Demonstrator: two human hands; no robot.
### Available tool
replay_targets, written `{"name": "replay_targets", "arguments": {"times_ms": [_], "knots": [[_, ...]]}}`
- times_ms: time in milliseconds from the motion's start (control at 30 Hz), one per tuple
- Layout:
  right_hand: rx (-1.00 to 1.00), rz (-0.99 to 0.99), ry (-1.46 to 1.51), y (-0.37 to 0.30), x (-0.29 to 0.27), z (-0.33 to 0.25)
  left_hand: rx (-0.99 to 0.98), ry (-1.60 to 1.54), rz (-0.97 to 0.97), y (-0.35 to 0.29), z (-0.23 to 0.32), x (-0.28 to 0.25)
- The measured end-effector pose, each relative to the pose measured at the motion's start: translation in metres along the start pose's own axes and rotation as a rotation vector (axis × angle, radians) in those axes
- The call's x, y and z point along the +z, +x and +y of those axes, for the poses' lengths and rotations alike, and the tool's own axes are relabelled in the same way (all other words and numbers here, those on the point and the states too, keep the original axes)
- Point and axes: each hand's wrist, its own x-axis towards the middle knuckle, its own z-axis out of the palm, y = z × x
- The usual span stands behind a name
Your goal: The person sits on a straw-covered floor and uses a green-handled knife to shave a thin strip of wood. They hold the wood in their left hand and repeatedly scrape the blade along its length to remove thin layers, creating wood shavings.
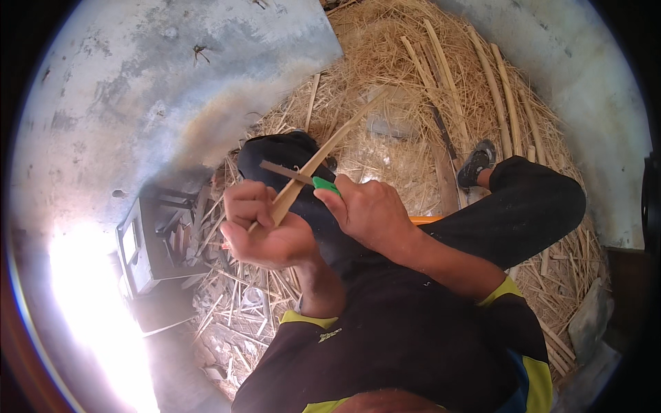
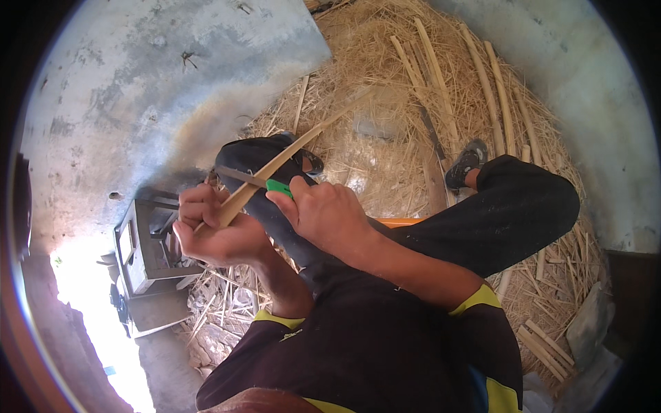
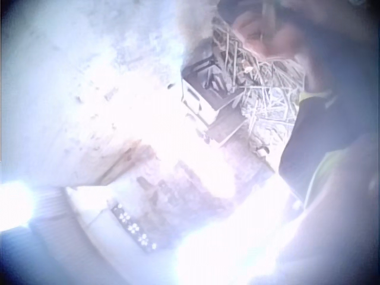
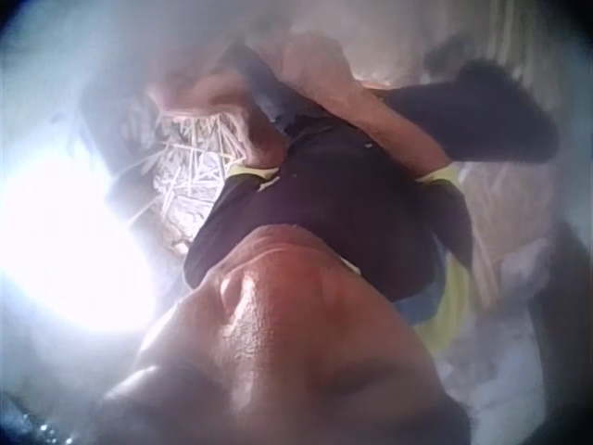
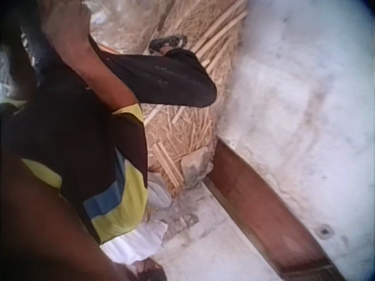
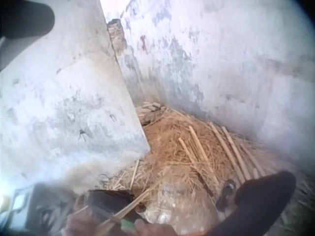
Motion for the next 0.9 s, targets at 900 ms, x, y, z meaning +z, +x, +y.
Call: {"name": "replay_targets", "arguments": {"times_ms": [900], "knots": [[0.097,-0.042,0.229,-0.005,-0.012,0.009,0.035,-0.083,-0.140,0.005,0.000,0.020]]}}
